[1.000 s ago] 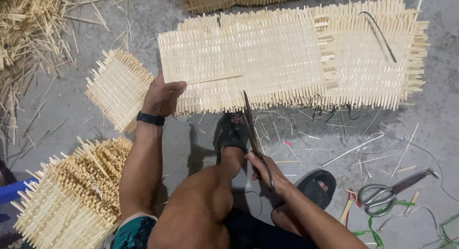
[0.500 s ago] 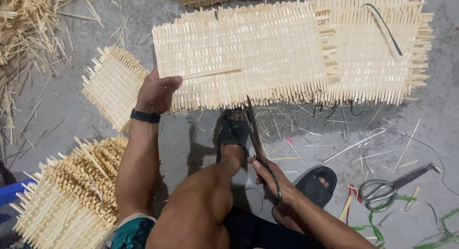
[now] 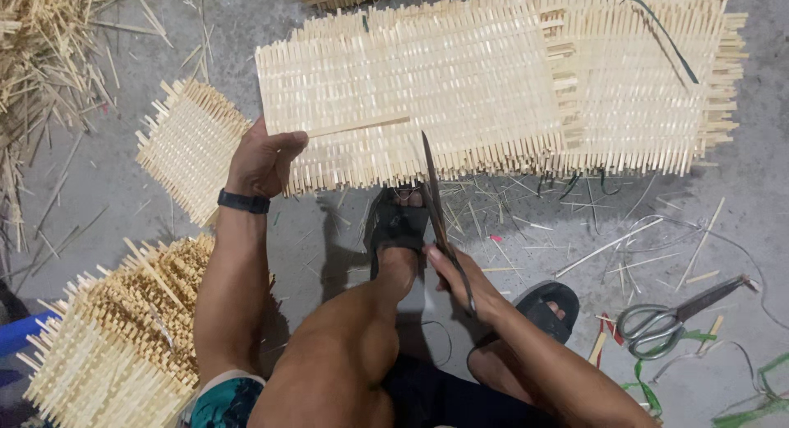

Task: The person sits on the floor and uses large shears to cut a woven bamboo mat into smaller square pieces. They repeatedly measure the mat with a bamboo strip, cut along the measured line, and stack the finished pieces to the left.

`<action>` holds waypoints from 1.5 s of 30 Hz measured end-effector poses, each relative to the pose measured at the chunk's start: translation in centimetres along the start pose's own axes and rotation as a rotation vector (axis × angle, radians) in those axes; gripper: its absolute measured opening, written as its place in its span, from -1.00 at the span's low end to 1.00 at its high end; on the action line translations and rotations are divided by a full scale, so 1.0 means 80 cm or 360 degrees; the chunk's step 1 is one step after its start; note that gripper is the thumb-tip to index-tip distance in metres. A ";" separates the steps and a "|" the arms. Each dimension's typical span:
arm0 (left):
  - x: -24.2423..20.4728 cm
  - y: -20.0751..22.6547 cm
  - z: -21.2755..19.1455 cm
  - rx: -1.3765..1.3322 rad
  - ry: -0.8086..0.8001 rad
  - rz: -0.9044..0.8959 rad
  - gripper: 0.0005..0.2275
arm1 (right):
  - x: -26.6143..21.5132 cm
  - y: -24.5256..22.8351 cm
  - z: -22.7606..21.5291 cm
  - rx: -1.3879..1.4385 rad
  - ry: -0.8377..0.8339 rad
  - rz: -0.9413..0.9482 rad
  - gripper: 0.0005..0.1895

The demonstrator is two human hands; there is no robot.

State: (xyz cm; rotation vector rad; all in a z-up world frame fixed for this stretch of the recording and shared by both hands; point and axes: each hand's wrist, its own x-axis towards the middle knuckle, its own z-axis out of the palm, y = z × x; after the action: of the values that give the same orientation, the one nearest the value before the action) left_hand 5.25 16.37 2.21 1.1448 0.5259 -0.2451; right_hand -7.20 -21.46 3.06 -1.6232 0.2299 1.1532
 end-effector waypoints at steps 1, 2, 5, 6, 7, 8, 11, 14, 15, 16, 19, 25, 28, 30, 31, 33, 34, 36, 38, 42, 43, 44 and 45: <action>-0.003 0.000 0.003 -0.0010 0.0005 0.0003 -0.51 | 0.008 -0.007 0.000 -0.0018 0.0033 -0.0007 -0.16; -0.005 0.000 0.006 -0.0019 0.0010 0.0005 -0.50 | 0.017 -0.014 0.000 -0.0036 0.0066 -0.0014 -0.17; -0.015 0.001 0.016 0.0020 0.0142 -0.0039 -0.47 | 0.028 -0.029 0.002 -0.0094 0.0151 -0.0066 -0.22; -0.016 0.002 0.019 0.0045 0.0201 -0.0060 -0.47 | 0.029 -0.032 0.001 -0.0113 0.0182 -0.0090 -0.24; -0.016 0.003 0.020 0.0042 0.0181 -0.0049 -0.47 | 0.031 -0.033 0.002 -0.0213 0.0249 -0.0129 -0.28; -0.016 0.002 0.020 0.0038 0.0161 -0.0038 -0.48 | 0.034 -0.032 0.003 -0.0313 0.0316 -0.0168 -0.31; -0.016 -0.002 0.017 0.0018 0.0133 -0.0024 -0.49 | 0.044 -0.020 0.009 -0.0383 0.0475 -0.0212 -0.41; -0.016 -0.010 0.013 0.0017 0.0149 -0.0007 -0.48 | 0.058 0.004 0.013 -0.0215 0.0555 -0.0306 -0.55; -0.016 -0.014 0.012 0.0020 0.0159 -0.0004 -0.47 | 0.062 0.014 0.014 -0.0138 0.0572 -0.0347 -0.60; -0.015 -0.018 0.010 0.0017 0.0140 -0.0001 -0.48 | 0.067 0.023 0.017 -0.0114 0.0603 -0.0350 -0.62; -0.010 -0.026 0.006 0.0126 0.0116 0.0036 -0.51 | 0.080 0.042 0.026 -0.0154 0.0699 -0.0447 -0.65; -0.039 -0.060 0.051 0.2128 0.0725 0.1094 -0.16 | 0.078 0.035 0.029 -0.0187 0.0664 -0.0562 -0.66; -0.059 -0.086 0.097 0.2120 -0.0248 0.1189 0.17 | 0.070 0.026 0.031 -0.0070 0.0609 -0.0591 -0.65; -0.044 -0.098 0.130 0.2828 -0.0167 0.1209 -0.11 | 0.068 0.023 0.032 -0.0026 0.0582 -0.0568 -0.62; -0.039 -0.099 0.135 0.3184 -0.0124 0.1199 -0.21 | 0.068 0.022 0.034 -0.0006 0.0594 -0.0521 -0.59; -0.046 -0.100 0.129 0.2848 -0.0212 0.1459 -0.41 | 0.068 0.021 0.036 0.0030 0.0617 -0.0423 -0.52; -0.050 -0.100 0.125 0.2673 -0.0251 0.1581 -0.50 | 0.067 0.020 0.034 -0.0055 0.0629 -0.0391 -0.48; -0.048 -0.094 0.122 0.2558 -0.0242 0.1674 -0.56 | 0.069 0.010 0.027 -0.0214 0.0655 -0.0347 -0.39; -0.053 -0.090 0.123 0.2489 -0.0237 0.1742 -0.60 | 0.073 -0.004 0.020 -0.0216 0.0643 -0.0159 -0.38; -0.067 -0.086 0.130 0.2417 -0.0186 0.1782 -0.61 | 0.079 -0.042 0.010 -0.0250 0.0627 -0.0256 -0.39; -0.069 -0.084 0.132 0.2399 -0.0176 0.1785 -0.61 | 0.079 -0.050 0.010 -0.0257 0.0627 -0.0174 -0.38; -0.069 -0.082 0.133 0.2388 -0.0173 0.1805 -0.61 | 0.081 -0.054 0.011 -0.0264 0.0626 -0.0092 -0.37; -0.070 -0.081 0.133 0.2379 -0.0171 0.1821 -0.62 | 0.083 -0.055 0.013 -0.0271 0.0624 -0.0009 -0.36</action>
State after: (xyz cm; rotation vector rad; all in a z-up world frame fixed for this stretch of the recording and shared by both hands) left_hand 0.48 3.59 3.21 2.6414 -0.6396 0.4042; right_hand -1.52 -16.25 0.83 -1.9940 0.3864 0.8592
